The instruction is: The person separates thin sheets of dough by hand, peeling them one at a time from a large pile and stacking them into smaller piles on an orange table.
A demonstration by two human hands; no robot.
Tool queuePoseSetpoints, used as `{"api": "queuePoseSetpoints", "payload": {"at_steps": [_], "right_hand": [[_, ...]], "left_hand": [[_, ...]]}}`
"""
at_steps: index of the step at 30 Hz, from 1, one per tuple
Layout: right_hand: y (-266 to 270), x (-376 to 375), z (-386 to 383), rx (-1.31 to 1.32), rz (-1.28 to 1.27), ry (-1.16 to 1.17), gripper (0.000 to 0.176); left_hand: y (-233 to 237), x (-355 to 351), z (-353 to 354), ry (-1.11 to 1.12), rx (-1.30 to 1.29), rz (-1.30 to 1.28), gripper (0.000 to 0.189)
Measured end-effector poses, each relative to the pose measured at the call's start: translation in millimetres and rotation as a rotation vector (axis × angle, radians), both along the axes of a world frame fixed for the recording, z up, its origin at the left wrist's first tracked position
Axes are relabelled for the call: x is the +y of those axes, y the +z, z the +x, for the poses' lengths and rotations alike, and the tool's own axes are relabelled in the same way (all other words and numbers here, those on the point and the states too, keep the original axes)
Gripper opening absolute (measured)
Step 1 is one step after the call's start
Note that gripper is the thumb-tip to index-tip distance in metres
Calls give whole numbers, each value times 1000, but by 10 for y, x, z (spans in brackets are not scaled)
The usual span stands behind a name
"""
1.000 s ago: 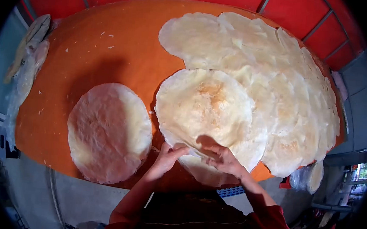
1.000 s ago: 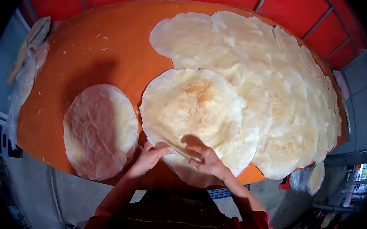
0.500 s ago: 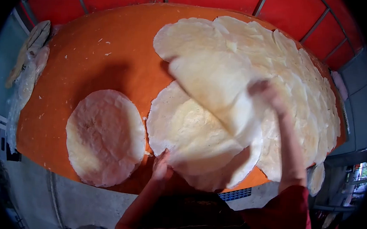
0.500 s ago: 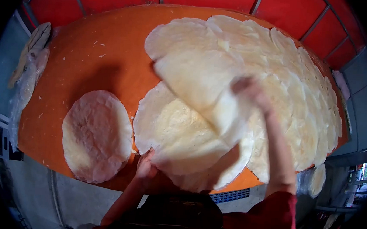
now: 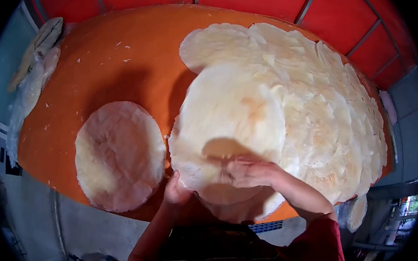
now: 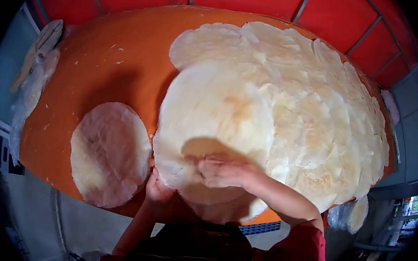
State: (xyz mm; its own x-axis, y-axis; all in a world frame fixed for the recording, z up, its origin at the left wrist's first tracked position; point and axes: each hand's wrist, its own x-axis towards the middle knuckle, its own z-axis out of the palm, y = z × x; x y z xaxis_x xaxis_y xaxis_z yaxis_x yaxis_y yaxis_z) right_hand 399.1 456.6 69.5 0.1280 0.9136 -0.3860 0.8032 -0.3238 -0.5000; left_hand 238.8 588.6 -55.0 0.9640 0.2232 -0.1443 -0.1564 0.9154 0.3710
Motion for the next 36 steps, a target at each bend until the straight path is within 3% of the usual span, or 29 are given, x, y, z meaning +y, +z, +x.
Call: {"api": "queuePoseSetpoints", "payload": {"at_steps": [3, 4, 6, 9, 12, 15, 18, 21, 24, 25, 28, 32, 35, 36], "right_hand": [[-95, -25, 80, -164, 292, -154, 58], [-239, 12, 217, -27, 129, -420, 60], [-701, 1, 359, -489, 234, -470, 61], [-1347, 8, 471, -675, 183, -476, 61], [-1460, 9, 507, -671, 206, -491, 61], [-1428, 17, 500, -667, 168, -489, 61], [-1447, 15, 502, -657, 195, -501, 61], [-1471, 13, 521, -628, 208, -510, 65], [-1299, 50, 401, -450, 188, -606, 75], [-1088, 45, 290, -193, 312, -612, 84], [-627, -5, -255, 100, 646, -357, 89], [-722, -151, -815, -174, 431, -274, 73], [-812, -174, -925, -216, 368, -288, 53], [-833, -176, -962, -266, 365, -309, 54]], "left_hand": [[-16, 6, -9, 25, 88, -53, 51], [-77, 7, -14, 7, 174, -35, 49], [-244, 40, -21, -21, 267, 3, 43], [-412, 49, -84, -43, 316, 70, 29], [-472, 80, -155, -65, 407, 167, 30], [-416, 73, -113, -61, 292, 153, 37], [-201, 17, -89, 4, 296, 33, 42], [-54, 63, -17, -50, 110, -105, 49], [151, 54, 81, -43, 69, -38, 56], [7, 92, 80, -102, 8, -101, 54], [144, 122, 169, -90, 17, 188, 52], [197, 174, 212, -26, 80, 307, 44], [120, 335, 244, -28, 126, -14, 39], [110, 387, 298, 0, 162, 24, 37]]}}
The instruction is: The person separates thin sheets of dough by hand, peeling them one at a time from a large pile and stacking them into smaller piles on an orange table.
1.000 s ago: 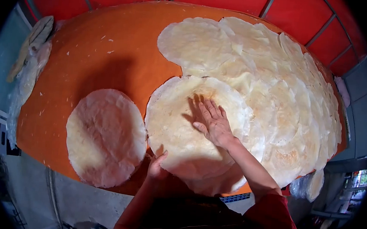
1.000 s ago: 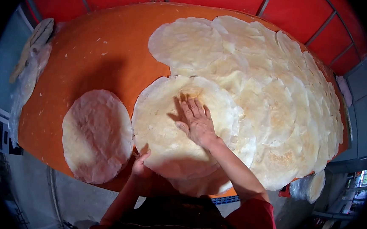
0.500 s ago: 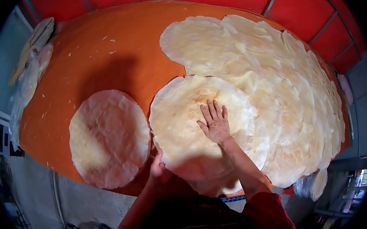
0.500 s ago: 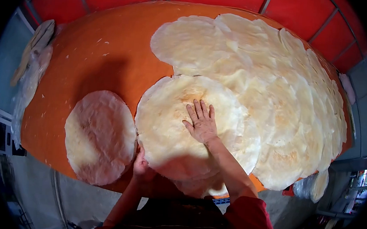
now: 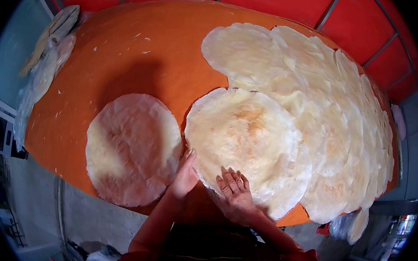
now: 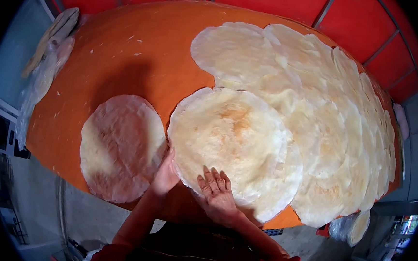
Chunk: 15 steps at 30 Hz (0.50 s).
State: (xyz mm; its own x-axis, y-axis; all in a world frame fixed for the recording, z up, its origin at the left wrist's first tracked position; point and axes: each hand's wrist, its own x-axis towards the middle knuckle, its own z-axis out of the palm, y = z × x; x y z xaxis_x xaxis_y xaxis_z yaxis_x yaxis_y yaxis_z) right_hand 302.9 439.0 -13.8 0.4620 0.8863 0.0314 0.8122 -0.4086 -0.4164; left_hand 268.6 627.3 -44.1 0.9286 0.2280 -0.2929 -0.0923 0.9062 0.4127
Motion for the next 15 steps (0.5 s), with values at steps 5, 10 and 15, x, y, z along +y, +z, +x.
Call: {"api": "queuePoseSetpoints", "payload": {"at_steps": [5, 10, 15], "right_hand": [[-420, -75, -246, -345, 95, -149, 58], [269, 221, 65, -209, 284, -67, 62], [675, 1284, 47, -306, 342, 288, 58]], "left_hand": [[-274, 276, 349, 69, 280, 594, 27], [733, 732, 333, 441, -43, 634, 17], [1092, 1631, -1060, 623, 294, 881, 26]]}}
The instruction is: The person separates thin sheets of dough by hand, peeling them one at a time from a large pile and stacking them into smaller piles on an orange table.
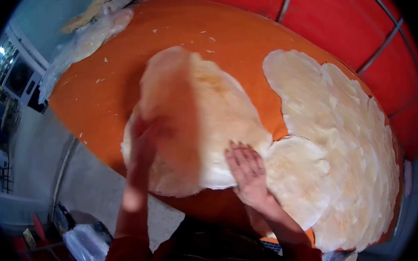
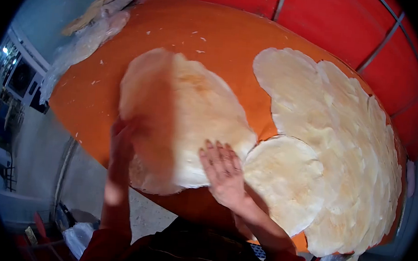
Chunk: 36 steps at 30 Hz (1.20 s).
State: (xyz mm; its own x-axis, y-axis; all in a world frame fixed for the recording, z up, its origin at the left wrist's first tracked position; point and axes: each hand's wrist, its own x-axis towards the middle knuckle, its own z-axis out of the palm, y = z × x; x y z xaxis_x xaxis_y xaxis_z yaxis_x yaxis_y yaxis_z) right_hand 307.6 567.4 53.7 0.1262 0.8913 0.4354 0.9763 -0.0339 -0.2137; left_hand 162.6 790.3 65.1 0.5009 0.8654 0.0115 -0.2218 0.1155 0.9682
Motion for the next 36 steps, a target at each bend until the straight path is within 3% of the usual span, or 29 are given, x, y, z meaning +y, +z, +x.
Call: {"api": "queuePoseSetpoints", "payload": {"at_steps": [2, 4, 5, 6, 7, 9, 12, 15, 18, 21, 22, 25, 27, 28, 29, 30, 31, 32, 33, 36], "right_hand": [[-202, 350, -189, -84, 13, 128, 52], [-706, 544, -407, -123, -13, 202, 45], [-953, 557, -504, -125, -33, 229, 43], [-1202, 514, -569, -131, -31, 236, 41], [-1286, 503, -592, -139, -29, 236, 40], [-1308, 488, -549, -44, -18, 231, 38], [-907, 502, -561, -5, 47, 182, 34], [-1218, 378, -585, -35, -50, 194, 34], [-1152, 351, -562, 195, -124, 207, 39], [-886, -10, -508, 231, -242, 30, 47], [-792, -237, -442, 108, -241, -43, 59], [-892, -848, -420, -105, -548, -499, 69], [-958, -1205, -333, 196, -455, -554, 74], [-759, -1281, -251, 461, -429, -591, 72], [-666, -1292, -243, 467, -449, -630, 69], [-599, -1310, -241, 471, -469, -670, 67], [-574, -1338, -248, 472, -491, -711, 65], [-713, -1354, -281, 552, -438, -721, 61], [-721, -1312, -298, 583, -265, -688, 56], [-700, -1318, -320, 566, -191, -714, 54]], "left_hand": [[-265, 152, -494, 138, -5, 62, 28], [-661, 181, -944, 165, 216, 91, 25], [-990, 174, -1310, 38, 332, 212, 26], [-1605, 238, -1517, 100, 550, 196, 29], [-1473, 17, -1339, 321, 433, 243, 34], [-1438, -47, -1381, 294, 477, 132, 48], [-1264, -62, -1356, 315, 733, 98, 63], [-1286, -123, -1250, 496, 916, 551, 72], [-1525, 63, -1539, 362, 1015, 709, 75], [-1231, 199, -1442, 273, 1045, 922, 71], [-1178, 242, -1392, 330, 950, 1134, 63], [-596, -70, -889, 175, 853, 527, 50], [-769, -252, -564, -223, 555, 639, 30], [-818, -507, -324, -385, 450, 474, 28], [-646, -787, -80, -624, 577, 611, 25], [-606, -1124, 84, -748, 520, 95, 27], [-1041, -1357, 153, -868, 354, 33, 34], [-1263, -1554, 280, -972, 379, -115, 34], [-1356, -1723, 399, -1071, 401, -266, 34], [-1324, -2053, 630, -1001, 118, -837, 34]]}}
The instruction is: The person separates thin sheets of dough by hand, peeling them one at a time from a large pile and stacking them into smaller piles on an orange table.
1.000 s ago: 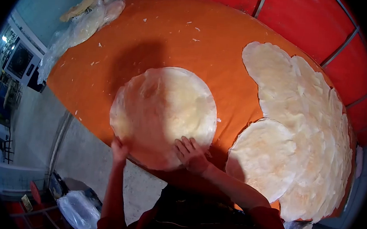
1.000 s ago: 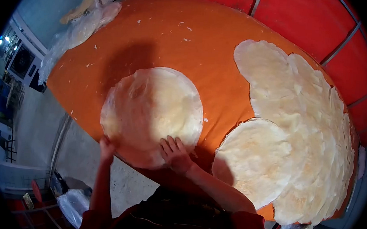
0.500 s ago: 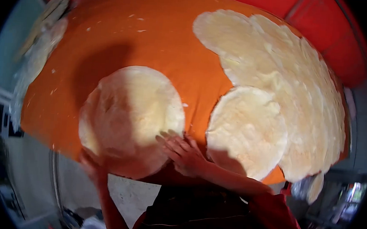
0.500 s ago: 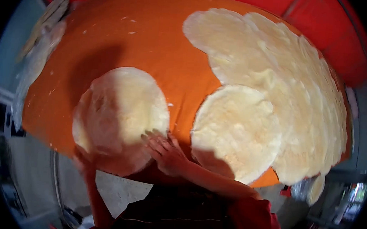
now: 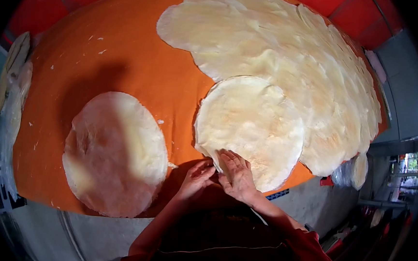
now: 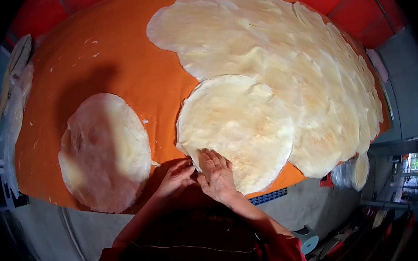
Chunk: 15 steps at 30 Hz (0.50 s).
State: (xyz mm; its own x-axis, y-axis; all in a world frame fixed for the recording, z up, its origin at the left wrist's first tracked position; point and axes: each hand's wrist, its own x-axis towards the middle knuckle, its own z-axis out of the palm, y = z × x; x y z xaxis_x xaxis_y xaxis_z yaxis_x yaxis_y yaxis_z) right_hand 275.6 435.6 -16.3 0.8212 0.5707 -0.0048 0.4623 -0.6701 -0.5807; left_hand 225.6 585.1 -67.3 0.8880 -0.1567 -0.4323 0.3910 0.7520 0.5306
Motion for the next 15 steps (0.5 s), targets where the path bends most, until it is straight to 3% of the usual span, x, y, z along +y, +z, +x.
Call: {"api": "queuePoseSetpoints", "payload": {"at_steps": [3, 11, 15], "right_hand": [[-121, -124, 32, 12, 40, 3, 55], [-145, -246, 158, 279, 485, -9, 45], [-205, -200, 85, 335, 505, -108, 45]], "left_hand": [[-4, -81, 87, 28, -70, -62, 29], [-13, -61, 220, -53, -169, -145, 53], [101, -54, 250, -78, -177, -151, 56]]}}
